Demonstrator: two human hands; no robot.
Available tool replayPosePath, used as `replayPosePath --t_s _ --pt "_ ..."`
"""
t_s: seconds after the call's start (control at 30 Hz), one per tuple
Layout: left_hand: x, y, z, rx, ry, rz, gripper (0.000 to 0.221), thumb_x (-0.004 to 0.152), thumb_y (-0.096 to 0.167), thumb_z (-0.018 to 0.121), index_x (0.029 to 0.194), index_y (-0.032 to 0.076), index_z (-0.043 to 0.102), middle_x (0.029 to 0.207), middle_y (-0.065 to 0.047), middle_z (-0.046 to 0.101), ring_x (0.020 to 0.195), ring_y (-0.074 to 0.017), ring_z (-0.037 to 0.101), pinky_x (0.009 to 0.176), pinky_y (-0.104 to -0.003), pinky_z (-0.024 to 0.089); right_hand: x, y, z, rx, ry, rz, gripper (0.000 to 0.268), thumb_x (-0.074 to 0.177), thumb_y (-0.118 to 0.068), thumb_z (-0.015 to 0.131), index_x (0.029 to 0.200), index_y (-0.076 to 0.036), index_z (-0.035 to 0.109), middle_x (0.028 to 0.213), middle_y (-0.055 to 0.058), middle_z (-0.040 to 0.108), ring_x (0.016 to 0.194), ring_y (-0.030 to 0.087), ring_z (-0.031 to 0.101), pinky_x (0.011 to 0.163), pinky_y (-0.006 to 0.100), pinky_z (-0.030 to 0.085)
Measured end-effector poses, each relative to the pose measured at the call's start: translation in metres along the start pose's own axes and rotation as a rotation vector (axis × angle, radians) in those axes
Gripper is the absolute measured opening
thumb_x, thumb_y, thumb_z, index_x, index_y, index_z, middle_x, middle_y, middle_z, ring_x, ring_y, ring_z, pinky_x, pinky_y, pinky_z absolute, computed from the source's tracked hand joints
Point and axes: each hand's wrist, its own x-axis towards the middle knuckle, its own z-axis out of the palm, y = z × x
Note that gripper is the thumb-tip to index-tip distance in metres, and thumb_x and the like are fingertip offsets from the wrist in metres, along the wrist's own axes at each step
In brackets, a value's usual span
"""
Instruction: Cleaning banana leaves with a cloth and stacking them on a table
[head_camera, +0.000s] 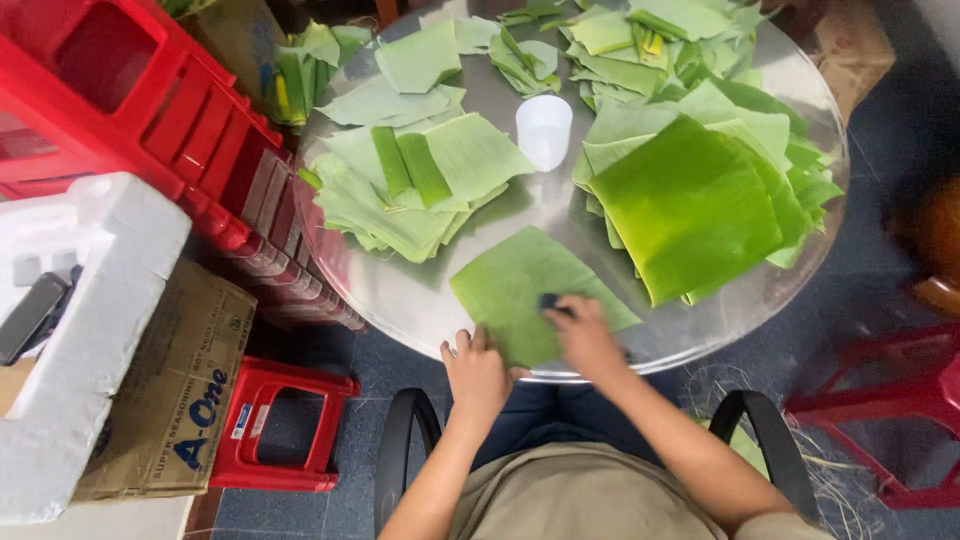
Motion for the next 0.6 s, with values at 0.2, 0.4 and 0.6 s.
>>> replayPosePath --t_s 0.2,0.4,0.6 --pt "-0.004 0.001 0.006 -0.044 0.062 0.071 0.071 0.068 0.05 0.089 0.119 0.003 0.071 0.125 -0.015 0.068 0.116 -0.0319 0.054 0.107 -0.065 0.034 -0.037 0.052 -0.049 -0.939 0.392 0.032 0.035 0.079 -0.016 0.078 0.112 -0.028 0.08 0.117 -0.001 0.064 0.105 0.025 0.065 0.096 0.036 0.049" --pt "-0.011 -0.007 0.07 -0.204 0.503 0.461 0.017 0.09 0.019 0.066 0.097 0.005 0.073 0.093 -0.011 0.066 0.094 -0.0296 0.063 0.095 -0.051 0.044 -0.081 0.015 -0.077 -0.259 0.388 -0.067 0.023 0.085 -0.01 0.079 0.107 -0.019 0.083 0.109 0.005 0.077 0.109 0.027 0.073 0.098 0.036 0.053" --pt "-0.016 -0.002 -0.002 -0.348 0.656 0.53 0.017 0.092 0.012 0.057 0.098 0.008 0.072 0.085 -0.006 0.06 0.078 -0.0262 0.061 0.072 -0.039 0.047 -0.152 0.128 -0.116 1.164 0.658 0.072 0.021 0.095 -0.017 0.066 0.112 -0.005 0.064 0.102 0.026 0.068 0.086 0.043 0.066 0.063 0.037 0.048"
